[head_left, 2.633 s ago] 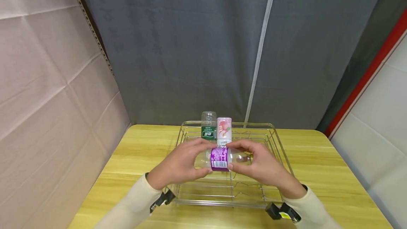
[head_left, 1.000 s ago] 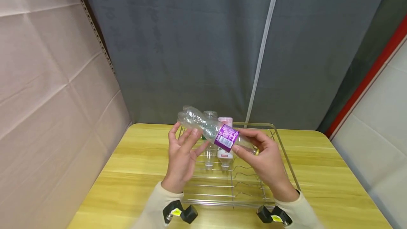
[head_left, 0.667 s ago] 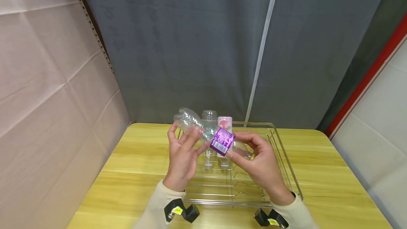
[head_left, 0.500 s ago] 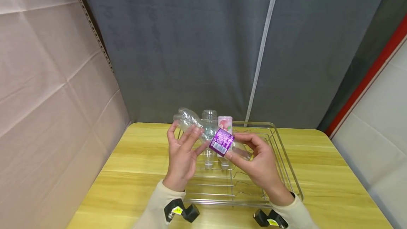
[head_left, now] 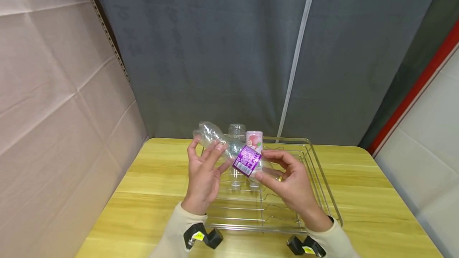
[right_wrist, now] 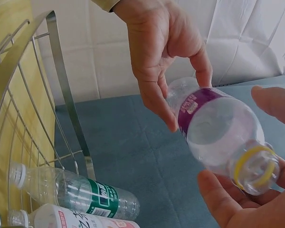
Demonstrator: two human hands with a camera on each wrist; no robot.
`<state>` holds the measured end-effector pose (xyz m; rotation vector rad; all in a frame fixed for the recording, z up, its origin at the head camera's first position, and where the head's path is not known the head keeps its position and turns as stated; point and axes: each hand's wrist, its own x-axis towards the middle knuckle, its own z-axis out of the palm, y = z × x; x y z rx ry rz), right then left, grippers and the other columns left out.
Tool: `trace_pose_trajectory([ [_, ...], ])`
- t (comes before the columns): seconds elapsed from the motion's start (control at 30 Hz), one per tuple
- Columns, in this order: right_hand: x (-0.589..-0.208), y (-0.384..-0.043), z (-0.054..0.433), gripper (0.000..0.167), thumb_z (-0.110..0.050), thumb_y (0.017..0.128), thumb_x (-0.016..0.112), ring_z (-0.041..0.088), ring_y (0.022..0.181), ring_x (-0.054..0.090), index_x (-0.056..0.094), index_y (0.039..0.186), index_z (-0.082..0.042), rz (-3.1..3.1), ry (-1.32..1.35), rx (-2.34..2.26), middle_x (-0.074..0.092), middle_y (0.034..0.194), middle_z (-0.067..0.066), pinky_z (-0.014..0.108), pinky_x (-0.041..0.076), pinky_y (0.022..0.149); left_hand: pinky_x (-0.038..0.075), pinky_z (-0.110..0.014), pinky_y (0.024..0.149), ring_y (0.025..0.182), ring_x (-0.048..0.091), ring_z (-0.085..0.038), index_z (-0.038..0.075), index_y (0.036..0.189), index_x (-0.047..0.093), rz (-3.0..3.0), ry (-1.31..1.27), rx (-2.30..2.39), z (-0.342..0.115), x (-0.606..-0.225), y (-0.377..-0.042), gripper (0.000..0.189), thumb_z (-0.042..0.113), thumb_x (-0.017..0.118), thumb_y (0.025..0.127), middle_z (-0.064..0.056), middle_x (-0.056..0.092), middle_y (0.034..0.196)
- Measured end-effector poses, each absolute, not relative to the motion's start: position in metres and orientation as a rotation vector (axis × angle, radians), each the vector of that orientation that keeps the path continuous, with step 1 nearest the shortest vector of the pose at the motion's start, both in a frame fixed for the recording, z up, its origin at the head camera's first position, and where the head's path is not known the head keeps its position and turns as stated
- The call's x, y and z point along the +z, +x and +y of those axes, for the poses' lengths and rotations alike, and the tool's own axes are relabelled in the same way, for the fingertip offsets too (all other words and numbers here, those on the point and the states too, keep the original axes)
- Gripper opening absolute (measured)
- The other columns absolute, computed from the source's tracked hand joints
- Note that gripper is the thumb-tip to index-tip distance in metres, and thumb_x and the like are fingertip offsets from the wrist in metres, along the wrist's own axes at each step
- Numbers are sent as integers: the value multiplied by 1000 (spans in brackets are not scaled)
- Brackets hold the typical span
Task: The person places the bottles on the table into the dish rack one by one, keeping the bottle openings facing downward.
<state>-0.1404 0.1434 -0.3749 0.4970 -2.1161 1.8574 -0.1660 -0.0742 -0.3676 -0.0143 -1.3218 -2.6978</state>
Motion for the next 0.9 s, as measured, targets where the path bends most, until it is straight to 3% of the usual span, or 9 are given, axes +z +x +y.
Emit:
trace_pose_trajectory([
  [0.1,-374,-141,146,45,10,82,83,24,119,69,66,123,6,-2075,528,1903,68,129,16,36,65,92,66,-39,88,121,67,-26,30,155,21,-1320,-11,-2682,-78,-366,-166,79,3,70,99,-15,48,145],
  [0.33,-370,-142,160,44,10,86,79,10,118,68,63,126,10,-2101,555,1878,69,128,-1,34,64,93,66,-35,85,114,68,-21,33,155,24,-1326,-12,-2656,-94,-362,-169,77,0,67,100,-12,49,142],
  [0.63,-371,-140,193,44,-6,94,79,2,121,65,63,135,-1,-2318,454,1747,64,134,-7,22,62,92,67,-37,85,107,69,-20,32,152,29,-1470,-25,-2558,-115,-359,-182,75,-2,69,98,-9,52,134],
  [0.9,-380,-136,218,44,-11,96,79,-3,117,65,64,136,-3,-2395,356,1654,64,131,-14,17,61,90,65,-44,93,113,68,-26,30,154,28,-1605,-40,-2455,-131,-356,-198,79,-2,70,96,-11,45,139],
])
